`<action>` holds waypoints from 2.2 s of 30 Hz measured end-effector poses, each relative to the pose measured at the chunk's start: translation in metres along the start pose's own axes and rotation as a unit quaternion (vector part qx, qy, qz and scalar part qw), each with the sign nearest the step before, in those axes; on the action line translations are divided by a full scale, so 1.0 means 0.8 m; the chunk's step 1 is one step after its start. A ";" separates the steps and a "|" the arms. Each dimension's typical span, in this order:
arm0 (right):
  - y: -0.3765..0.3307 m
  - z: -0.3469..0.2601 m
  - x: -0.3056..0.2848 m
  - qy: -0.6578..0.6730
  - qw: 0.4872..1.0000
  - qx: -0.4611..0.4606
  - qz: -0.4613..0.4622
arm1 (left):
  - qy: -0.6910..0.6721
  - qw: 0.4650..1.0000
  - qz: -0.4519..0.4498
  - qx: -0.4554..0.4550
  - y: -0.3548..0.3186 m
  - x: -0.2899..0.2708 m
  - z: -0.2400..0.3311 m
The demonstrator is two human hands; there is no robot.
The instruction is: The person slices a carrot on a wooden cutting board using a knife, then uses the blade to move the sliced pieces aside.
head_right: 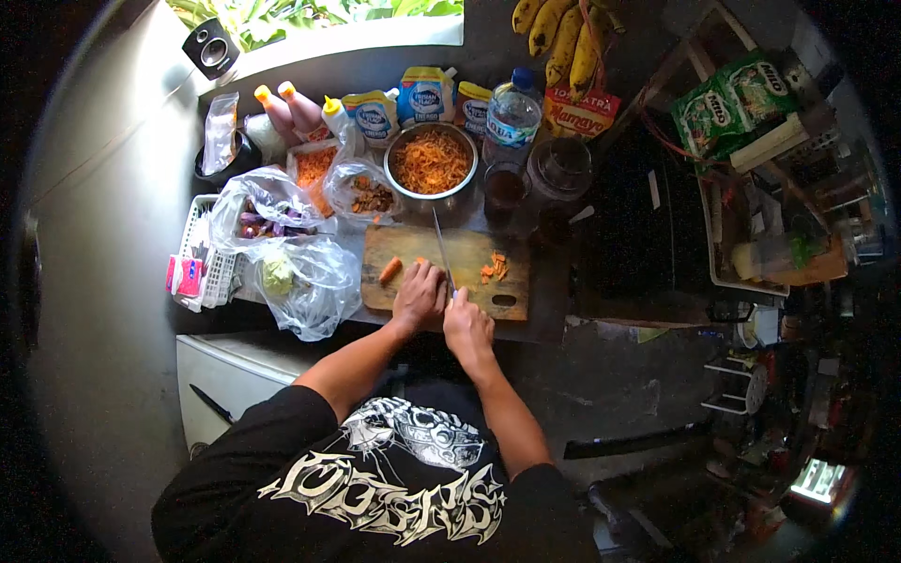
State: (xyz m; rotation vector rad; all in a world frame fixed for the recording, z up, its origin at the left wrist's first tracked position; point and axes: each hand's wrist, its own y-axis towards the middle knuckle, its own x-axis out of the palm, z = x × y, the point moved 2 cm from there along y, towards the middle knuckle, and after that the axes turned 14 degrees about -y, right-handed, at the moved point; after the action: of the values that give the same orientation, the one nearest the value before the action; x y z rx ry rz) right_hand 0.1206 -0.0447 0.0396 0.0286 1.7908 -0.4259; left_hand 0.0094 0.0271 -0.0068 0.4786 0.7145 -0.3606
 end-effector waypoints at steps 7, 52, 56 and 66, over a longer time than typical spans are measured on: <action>-0.015 0.001 -0.004 0.027 0.999 0.020 0.009 | -0.028 1.000 -0.003 -0.006 -0.002 -0.006 -0.004; -0.010 0.033 -0.017 0.062 0.998 0.010 0.000 | -0.144 0.987 -0.046 0.048 0.013 -0.019 0.011; -0.011 0.031 -0.033 0.028 0.999 -0.006 -0.025 | -0.109 0.994 -0.033 -0.003 0.013 -0.018 0.012; -0.003 0.027 0.001 -0.033 0.999 -0.001 0.029 | -0.077 0.995 -0.062 -0.003 0.017 -0.022 0.020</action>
State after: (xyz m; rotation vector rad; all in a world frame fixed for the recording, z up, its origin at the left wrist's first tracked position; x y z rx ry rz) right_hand 0.1401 -0.0539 0.0352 0.0628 1.7211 -0.3791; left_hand 0.0121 0.0324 0.0195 0.3964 0.5976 -0.5055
